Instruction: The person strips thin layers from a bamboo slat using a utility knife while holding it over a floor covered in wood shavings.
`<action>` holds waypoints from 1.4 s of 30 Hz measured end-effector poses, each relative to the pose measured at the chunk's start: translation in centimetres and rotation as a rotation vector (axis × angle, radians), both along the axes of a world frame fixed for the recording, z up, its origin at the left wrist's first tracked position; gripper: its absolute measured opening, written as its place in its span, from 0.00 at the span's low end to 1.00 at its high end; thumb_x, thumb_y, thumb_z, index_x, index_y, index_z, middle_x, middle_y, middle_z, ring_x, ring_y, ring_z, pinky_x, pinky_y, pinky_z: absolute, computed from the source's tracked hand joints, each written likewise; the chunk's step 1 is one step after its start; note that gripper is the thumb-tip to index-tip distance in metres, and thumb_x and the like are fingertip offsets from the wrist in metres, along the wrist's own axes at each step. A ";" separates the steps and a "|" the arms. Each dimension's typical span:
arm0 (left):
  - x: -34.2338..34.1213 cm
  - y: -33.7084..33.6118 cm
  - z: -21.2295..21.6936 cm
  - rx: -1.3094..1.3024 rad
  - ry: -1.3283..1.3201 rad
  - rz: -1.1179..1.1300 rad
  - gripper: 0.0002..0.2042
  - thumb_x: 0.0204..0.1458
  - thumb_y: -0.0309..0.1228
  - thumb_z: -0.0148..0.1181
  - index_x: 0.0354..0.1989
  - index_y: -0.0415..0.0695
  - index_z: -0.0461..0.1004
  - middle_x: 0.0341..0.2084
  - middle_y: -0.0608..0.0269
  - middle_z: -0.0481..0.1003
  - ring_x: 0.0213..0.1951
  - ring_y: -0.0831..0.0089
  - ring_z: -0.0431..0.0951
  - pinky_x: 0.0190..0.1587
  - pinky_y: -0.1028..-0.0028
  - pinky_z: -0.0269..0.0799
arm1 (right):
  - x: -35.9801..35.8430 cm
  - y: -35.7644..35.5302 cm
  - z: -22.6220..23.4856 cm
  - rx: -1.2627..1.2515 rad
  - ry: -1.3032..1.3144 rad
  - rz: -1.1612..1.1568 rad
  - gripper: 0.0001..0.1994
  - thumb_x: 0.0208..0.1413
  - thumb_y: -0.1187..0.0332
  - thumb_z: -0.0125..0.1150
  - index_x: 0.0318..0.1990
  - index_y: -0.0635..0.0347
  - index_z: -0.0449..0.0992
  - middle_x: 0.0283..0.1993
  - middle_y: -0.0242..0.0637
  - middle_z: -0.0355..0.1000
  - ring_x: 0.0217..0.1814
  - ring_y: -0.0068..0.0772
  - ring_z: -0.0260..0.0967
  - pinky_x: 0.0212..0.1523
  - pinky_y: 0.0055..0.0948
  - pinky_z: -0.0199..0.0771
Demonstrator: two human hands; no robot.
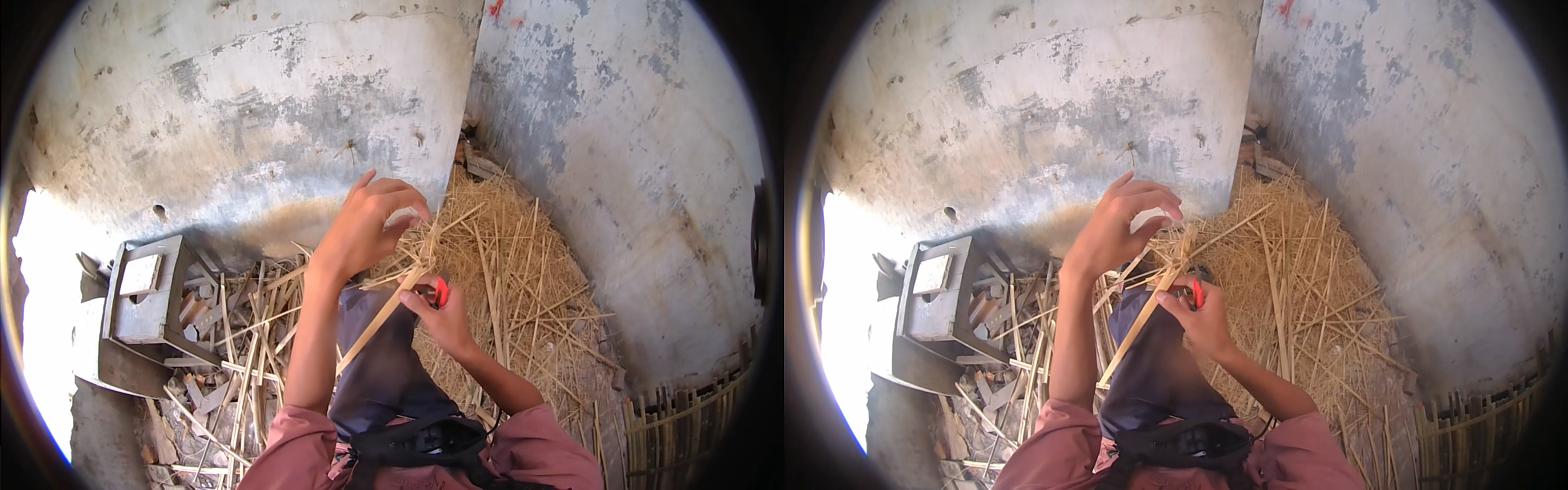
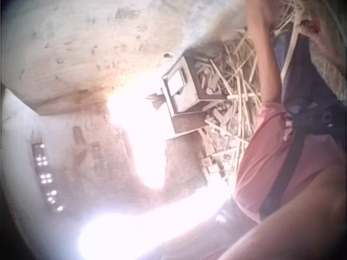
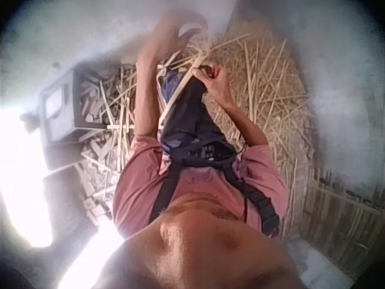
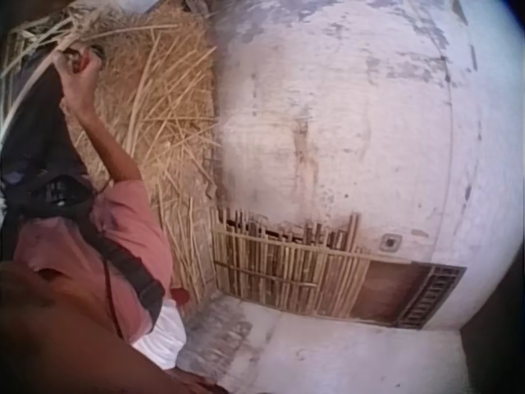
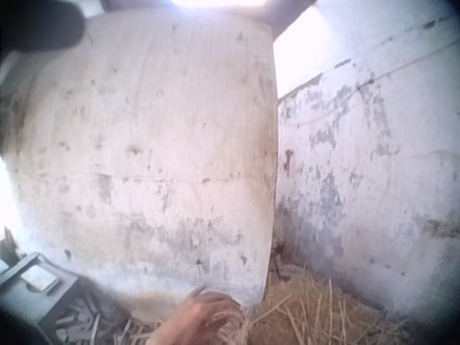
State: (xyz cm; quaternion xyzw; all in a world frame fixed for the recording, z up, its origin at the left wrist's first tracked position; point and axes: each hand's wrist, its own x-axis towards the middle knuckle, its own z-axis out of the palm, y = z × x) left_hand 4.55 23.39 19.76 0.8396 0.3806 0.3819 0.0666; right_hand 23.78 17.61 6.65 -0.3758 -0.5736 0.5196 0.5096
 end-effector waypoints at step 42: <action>2.4 1.6 -2.6 -0.427 -0.267 -0.021 0.17 0.65 0.39 0.69 0.57 0.44 0.79 0.31 0.61 0.84 0.37 0.75 0.82 0.42 0.70 0.77 | -0.1 0.0 -0.3 -0.089 0.073 0.083 0.11 0.63 0.70 0.74 0.49 0.66 0.84 0.44 0.33 0.83 0.45 0.19 0.77 0.49 0.23 0.75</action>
